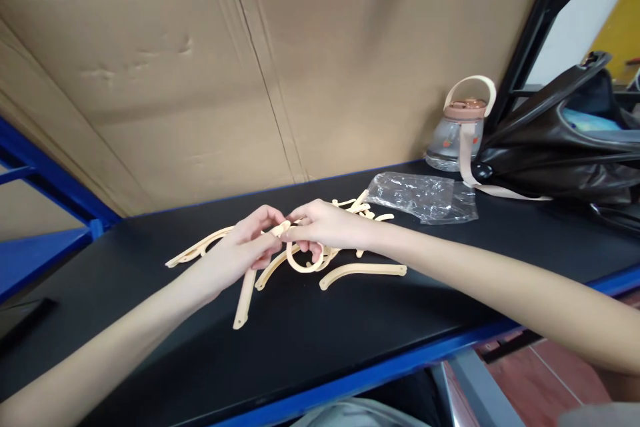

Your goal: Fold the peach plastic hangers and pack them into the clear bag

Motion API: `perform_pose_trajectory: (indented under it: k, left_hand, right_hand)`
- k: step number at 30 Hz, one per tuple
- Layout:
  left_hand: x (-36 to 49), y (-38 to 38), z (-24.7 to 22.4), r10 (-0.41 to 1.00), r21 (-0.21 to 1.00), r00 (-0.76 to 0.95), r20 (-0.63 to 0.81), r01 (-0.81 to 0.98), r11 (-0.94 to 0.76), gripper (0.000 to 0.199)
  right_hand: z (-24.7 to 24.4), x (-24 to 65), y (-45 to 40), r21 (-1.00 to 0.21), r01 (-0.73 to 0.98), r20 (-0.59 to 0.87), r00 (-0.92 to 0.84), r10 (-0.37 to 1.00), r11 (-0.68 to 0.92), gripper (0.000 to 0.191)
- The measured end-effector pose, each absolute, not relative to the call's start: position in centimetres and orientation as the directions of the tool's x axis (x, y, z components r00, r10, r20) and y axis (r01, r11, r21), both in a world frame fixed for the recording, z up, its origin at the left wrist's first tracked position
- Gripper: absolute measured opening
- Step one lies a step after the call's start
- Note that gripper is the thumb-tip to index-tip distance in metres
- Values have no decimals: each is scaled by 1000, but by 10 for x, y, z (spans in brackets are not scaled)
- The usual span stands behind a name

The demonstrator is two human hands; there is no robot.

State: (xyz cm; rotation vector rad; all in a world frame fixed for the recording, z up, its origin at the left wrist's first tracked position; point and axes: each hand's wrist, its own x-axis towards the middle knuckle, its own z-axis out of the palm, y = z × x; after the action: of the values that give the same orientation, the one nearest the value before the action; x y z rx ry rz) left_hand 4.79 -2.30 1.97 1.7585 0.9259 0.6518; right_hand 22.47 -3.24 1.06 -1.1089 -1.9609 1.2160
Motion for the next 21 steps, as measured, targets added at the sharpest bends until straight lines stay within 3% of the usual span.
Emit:
perform_pose_trajectory:
  k: [3,6,9,12,15,18,21]
  left_hand:
    - [42,-23,8,774,705,582,248,440,-556,6]
    - [39,-21,-2,628,256,660,412,578,-775,14]
    - [39,-22,-3,522,-117,736,432,619,-776,25]
    - [39,-24,2,477,-396,813,333,580,-712,34]
    - [40,-25,4,460,-568,857,233,504,-651,36]
    - [44,-24,1,482,-657,836,264,521,-544,27]
    - [54,-22,1,538,-667,780,318,588,-458,21]
  right_hand:
    - [8,227,-32,-903,372,6,-492,871,217,24]
    - [6,228,-34,-936,325,-51,-510,859,138,25]
    - [6,230,-35,-961,269,-88,-493,866,56,25]
    - [6,231,-37,-970,241,-101,-485,869,22,21]
    - [4,227,-40,-986,167,-107,-492,864,-28,18]
    - [0,219,-40,-997,63,-63,-476,877,-37,20]
    - [-3,214,-37,-976,168,70,-354,933,137,27]
